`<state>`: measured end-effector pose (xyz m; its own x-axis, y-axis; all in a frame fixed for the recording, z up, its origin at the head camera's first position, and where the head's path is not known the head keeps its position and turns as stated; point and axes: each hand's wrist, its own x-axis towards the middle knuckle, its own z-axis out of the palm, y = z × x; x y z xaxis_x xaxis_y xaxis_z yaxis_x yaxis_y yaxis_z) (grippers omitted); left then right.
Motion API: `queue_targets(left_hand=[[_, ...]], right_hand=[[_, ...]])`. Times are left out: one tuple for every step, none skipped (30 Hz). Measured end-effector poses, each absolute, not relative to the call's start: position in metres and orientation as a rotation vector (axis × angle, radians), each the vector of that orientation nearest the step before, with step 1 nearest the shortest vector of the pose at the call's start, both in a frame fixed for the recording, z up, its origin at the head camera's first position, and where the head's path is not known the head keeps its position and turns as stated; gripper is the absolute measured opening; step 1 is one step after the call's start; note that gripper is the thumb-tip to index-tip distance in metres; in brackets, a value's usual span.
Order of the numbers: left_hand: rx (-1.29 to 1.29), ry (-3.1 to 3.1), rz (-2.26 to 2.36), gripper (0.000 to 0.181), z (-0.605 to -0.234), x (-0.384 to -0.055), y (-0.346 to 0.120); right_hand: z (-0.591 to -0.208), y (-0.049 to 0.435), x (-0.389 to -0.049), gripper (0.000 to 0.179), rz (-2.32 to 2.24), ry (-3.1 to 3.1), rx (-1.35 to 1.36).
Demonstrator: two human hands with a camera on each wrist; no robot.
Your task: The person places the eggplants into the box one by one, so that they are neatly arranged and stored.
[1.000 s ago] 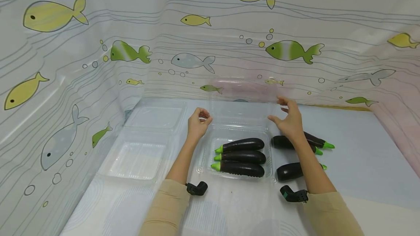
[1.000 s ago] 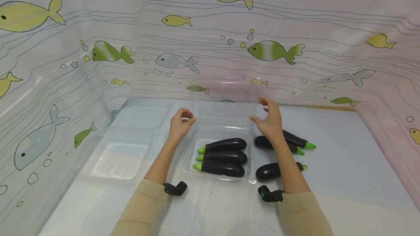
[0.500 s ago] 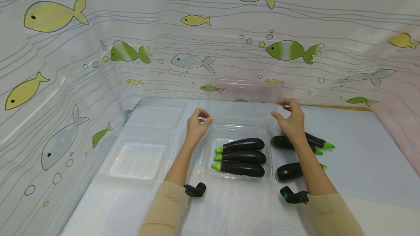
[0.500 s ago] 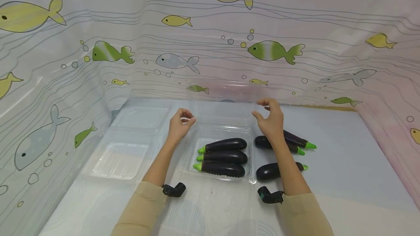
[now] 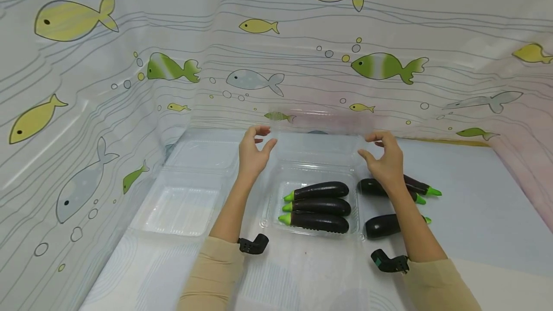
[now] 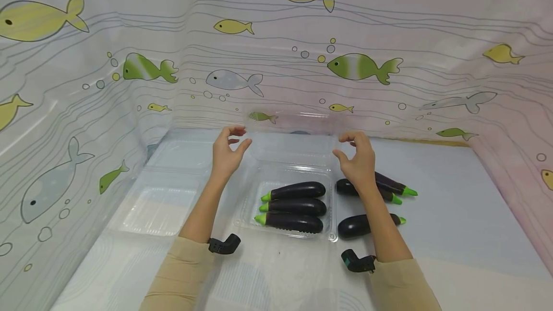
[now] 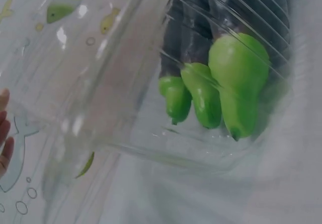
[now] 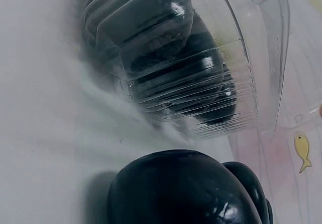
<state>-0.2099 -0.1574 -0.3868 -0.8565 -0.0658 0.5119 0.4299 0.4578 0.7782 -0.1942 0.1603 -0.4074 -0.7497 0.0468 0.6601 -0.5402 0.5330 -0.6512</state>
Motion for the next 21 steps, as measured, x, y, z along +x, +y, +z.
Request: queue_targets(left_hand=[[-0.304, -2.23, -1.387, 0.036, -0.385, -0.209, -0.157], [-0.306, -2.226, -1.383, 0.035, -0.383, -0.209, -0.156], [-0.307, -2.224, -1.379, 0.034, -0.382, -0.209, -0.155], [-0.311, -2.221, -1.371, 0.032, -0.381, -0.209, -0.155], [-0.312, -2.22, -1.364, 0.03, -0.381, -0.209, -0.155], [-0.315, -2.217, -1.358, 0.028, -0.38, -0.209, -0.154], [-0.317, -2.215, -1.351, 0.026, -0.38, -0.209, -0.154], [-0.321, -2.211, -1.346, 0.024, -0.38, -0.209, -0.154], [-0.323, -2.208, -1.343, 0.023, -0.38, -0.209, -0.154], [-0.326, -2.203, -1.339, 0.022, -0.38, -0.209, -0.154], [-0.329, -2.2, -1.336, 0.022, -0.38, -0.209, -0.154], [-0.335, -2.196, -1.336, 0.021, -0.38, -0.208, -0.154], [-0.339, -2.194, -1.335, 0.021, -0.38, -0.208, -0.154], [-0.343, -2.192, -1.336, 0.021, -0.381, -0.208, -0.154], [-0.346, -2.191, -1.338, 0.021, -0.381, -0.208, -0.154], [-0.35, -2.19, -1.34, 0.021, -0.381, -0.207, -0.154], [-0.351, -2.19, -1.343, 0.021, -0.381, -0.207, -0.154], [-0.353, -2.191, -1.346, 0.021, -0.381, -0.206, -0.154], [-0.353, -2.193, -1.348, 0.021, -0.381, -0.206, -0.154], [-0.355, -2.195, -1.348, 0.021, -0.381, -0.205, -0.154], [-0.357, -2.197, -1.347, 0.021, -0.381, -0.205, -0.154]], right_hand=[[-0.408, 0.161, -0.194, 0.038, 1.206, -2.139, 0.402], [-0.408, 0.161, -0.194, 0.038, 1.204, -2.135, 0.406], [-0.408, 0.161, -0.194, 0.038, 1.201, -2.133, 0.41], [-0.408, 0.162, -0.193, 0.038, 1.2, -2.131, 0.414], [-0.409, 0.162, -0.193, 0.038, 1.2, -2.129, 0.418], [-0.409, 0.163, -0.193, 0.039, 1.197, -2.131, 0.418], [-0.409, 0.163, -0.193, 0.039, 1.193, -2.132, 0.416], [-0.409, 0.163, -0.193, 0.04, 1.19, -2.133, 0.411], [-0.408, 0.164, -0.192, 0.041, 1.188, -2.134, 0.404], [-0.408, 0.164, -0.192, 0.042, 1.19, -2.132, 0.398], [-0.407, 0.164, -0.191, 0.043, 1.189, -2.13, 0.39], [-0.406, 0.164, -0.191, 0.044, 1.189, -2.128, 0.382], [-0.405, 0.165, -0.19, 0.045, 1.193, -2.124, 0.376], [-0.404, 0.165, -0.189, 0.046, 1.195, -2.119, 0.374], [-0.402, 0.165, -0.188, 0.047, 1.197, -2.114, 0.375], [-0.401, 0.165, -0.187, 0.047, 1.196, -2.108, 0.379], [-0.399, 0.164, -0.187, 0.048, 1.194, -2.103, 0.383], [-0.398, 0.164, -0.186, 0.049, 1.191, -2.095, 0.387], [-0.396, 0.164, -0.185, 0.05, 1.19, -2.084, 0.393], [-0.394, 0.163, -0.184, 0.052, 1.189, -2.072, 0.399], [-0.391, 0.163, -0.183, 0.053, 1.19, -2.059, 0.401]])
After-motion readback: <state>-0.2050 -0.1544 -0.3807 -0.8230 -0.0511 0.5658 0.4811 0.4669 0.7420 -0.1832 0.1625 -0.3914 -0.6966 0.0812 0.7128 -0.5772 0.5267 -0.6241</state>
